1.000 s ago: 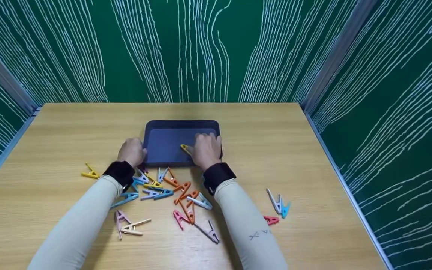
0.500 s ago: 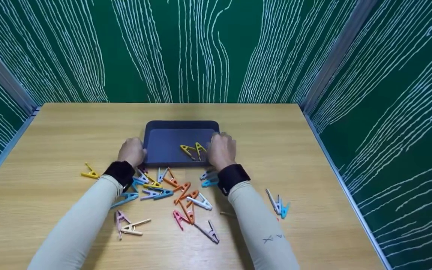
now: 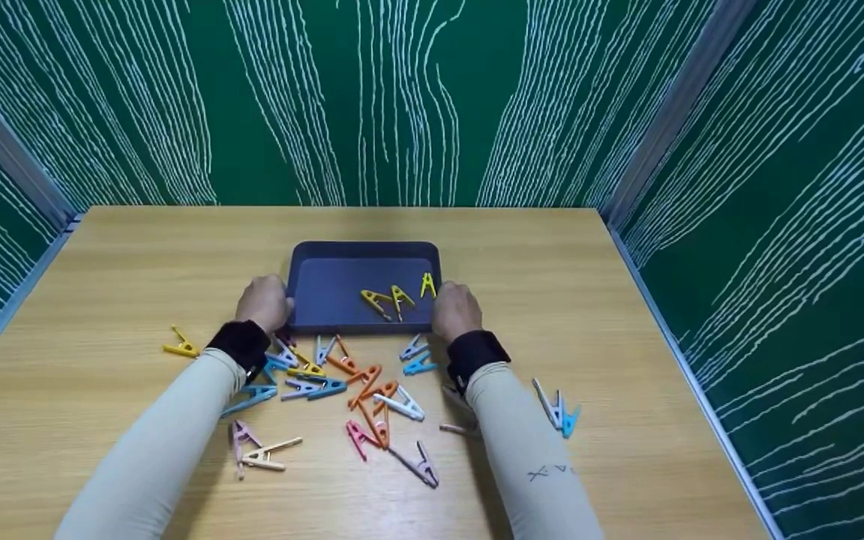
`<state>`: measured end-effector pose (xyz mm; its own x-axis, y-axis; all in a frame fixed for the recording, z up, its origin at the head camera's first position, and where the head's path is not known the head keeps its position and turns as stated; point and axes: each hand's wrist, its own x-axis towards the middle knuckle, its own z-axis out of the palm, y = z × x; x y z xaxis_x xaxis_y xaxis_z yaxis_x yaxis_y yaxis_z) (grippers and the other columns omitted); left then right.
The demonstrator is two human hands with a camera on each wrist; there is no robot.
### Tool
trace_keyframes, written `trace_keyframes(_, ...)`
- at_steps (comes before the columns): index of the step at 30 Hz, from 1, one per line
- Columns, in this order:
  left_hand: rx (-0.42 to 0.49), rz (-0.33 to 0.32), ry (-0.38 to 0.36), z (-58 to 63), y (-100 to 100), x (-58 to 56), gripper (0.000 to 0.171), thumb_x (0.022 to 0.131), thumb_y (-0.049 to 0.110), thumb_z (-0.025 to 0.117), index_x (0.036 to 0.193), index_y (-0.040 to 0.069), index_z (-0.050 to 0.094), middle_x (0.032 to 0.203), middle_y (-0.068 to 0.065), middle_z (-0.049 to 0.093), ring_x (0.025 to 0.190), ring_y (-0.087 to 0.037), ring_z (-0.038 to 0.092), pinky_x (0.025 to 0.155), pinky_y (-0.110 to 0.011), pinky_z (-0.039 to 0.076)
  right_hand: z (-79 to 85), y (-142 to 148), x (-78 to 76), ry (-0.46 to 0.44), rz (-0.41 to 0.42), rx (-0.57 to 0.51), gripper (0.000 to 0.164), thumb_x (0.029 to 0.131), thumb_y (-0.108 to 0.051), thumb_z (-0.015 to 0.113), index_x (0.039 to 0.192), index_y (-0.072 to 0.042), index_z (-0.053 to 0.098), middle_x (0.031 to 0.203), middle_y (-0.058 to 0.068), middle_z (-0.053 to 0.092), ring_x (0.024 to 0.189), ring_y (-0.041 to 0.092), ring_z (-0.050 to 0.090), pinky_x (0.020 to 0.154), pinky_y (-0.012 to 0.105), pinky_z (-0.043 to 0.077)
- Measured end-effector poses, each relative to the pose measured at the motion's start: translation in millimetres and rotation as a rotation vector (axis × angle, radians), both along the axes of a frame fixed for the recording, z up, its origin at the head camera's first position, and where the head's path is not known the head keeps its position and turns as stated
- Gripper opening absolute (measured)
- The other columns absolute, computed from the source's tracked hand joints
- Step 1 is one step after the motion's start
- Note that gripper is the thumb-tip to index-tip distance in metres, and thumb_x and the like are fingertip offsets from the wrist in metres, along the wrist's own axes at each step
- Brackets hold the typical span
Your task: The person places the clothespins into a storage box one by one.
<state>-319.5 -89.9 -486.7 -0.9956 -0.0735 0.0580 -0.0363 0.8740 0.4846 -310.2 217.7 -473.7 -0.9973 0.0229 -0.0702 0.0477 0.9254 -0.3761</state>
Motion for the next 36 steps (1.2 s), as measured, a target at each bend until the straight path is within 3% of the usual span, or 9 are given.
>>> trace_keyframes(8,0.015,0.017,-0.064,1.7,-5.6,1.5,0.019,0.098,0.007,0.060,0.097,-0.006,0.073,0.101,-0.024,0.074,0.094,-0.039,0.072,0.080,-0.050,0.057,-1.7,-9.8,-1.4,0.043,0.025,0.033,0.021,0.091,0.002,0.054,0.102,0.010,0.070,0.098,0.026,0.071,0.081,0.028,0.063,0.073,0.047,0.054)
trace_keyframes(11,0.054,0.004,-0.086,4.0,-8.3,3.0,0.021,0.098,0.016,0.068,0.094,-0.004,0.072,0.090,-0.018,0.071,0.084,-0.033,0.070,0.074,-0.045,0.055,-2.2,-10.6,-1.5,0.063,0.026,0.038,0.022,0.091,0.001,0.056,0.104,0.011,0.070,0.098,0.027,0.071,0.083,0.030,0.065,0.074,0.048,0.055)
trace_keyframes(16,0.144,0.004,-0.139,16.1,-16.3,10.0,0.033,0.098,0.032,0.070,0.085,0.002,0.068,0.067,-0.005,0.059,0.061,-0.020,0.060,0.062,-0.033,0.046,-2.5,-9.5,-0.7,0.076,0.024,0.029,0.022,0.091,0.001,0.057,0.106,0.012,0.070,0.099,0.029,0.070,0.087,0.035,0.068,0.074,0.049,0.055)
trace_keyframes(20,0.163,-0.003,-0.128,29.5,-33.2,23.5,0.035,0.099,0.035,0.066,0.085,0.004,0.066,0.074,-0.009,0.065,0.066,-0.024,0.064,0.066,-0.037,0.051,-3.3,-8.9,0.4,0.094,0.015,0.025,0.021,0.090,0.002,0.056,0.104,0.012,0.070,0.099,0.029,0.070,0.087,0.036,0.068,0.075,0.050,0.055)
trace_keyframes(22,0.127,-0.032,-0.093,34.7,-47.0,33.0,0.035,0.100,0.033,0.062,0.090,0.000,0.067,0.084,-0.014,0.068,0.075,-0.030,0.064,0.071,-0.043,0.052,-4.4,-9.1,0.7,0.105,0.020,0.019,0.021,0.089,0.003,0.057,0.102,0.012,0.070,0.098,0.029,0.070,0.086,0.036,0.068,0.074,0.050,0.055)
trace_keyframes(25,0.023,-0.061,-0.052,39.9,-74.0,51.3,0.031,0.097,0.020,0.059,0.115,-0.003,0.069,0.110,-0.024,0.070,0.093,-0.038,0.066,0.081,-0.050,0.053,-5.9,-9.6,1.7,0.131,0.045,0.019,0.020,0.089,0.003,0.055,0.098,0.013,0.070,0.094,0.030,0.070,0.085,0.040,0.069,0.073,0.052,0.055)
trace_keyframes(28,-0.076,-0.087,-0.034,41.5,-99.3,67.4,0.048,0.087,0.004,0.056,0.134,-0.001,0.063,0.129,-0.026,0.065,0.103,-0.042,0.063,0.084,-0.053,0.053,-6.4,-9.5,2.5,0.149,0.070,0.029,0.020,0.089,0.003,0.052,0.094,0.014,0.069,0.092,0.032,0.070,0.084,0.043,0.070,0.072,0.053,0.056)
trace_keyframes(31,-0.119,-0.134,-0.030,41.4,-117.4,78.0,0.060,0.078,-0.009,0.053,0.138,-0.002,0.060,0.131,-0.027,0.064,0.105,-0.044,0.059,0.086,-0.054,0.051,-5.6,-9.0,2.1,0.143,0.064,0.037,0.021,0.090,0.002,0.052,0.095,0.014,0.069,0.092,0.032,0.070,0.084,0.043,0.070,0.071,0.052,0.057)
trace_keyframes(36,-0.190,-0.212,-0.024,34.8,-134.9,87.0,0.059,0.075,-0.015,0.064,0.134,-0.004,0.063,0.128,-0.027,0.066,0.111,-0.048,0.057,0.095,-0.060,0.045,-4.6,-7.8,0.9,0.118,0.045,0.043,0.021,0.089,0.002,0.055,0.099,0.013,0.069,0.095,0.031,0.070,0.085,0.041,0.070,0.072,0.052,0.056)
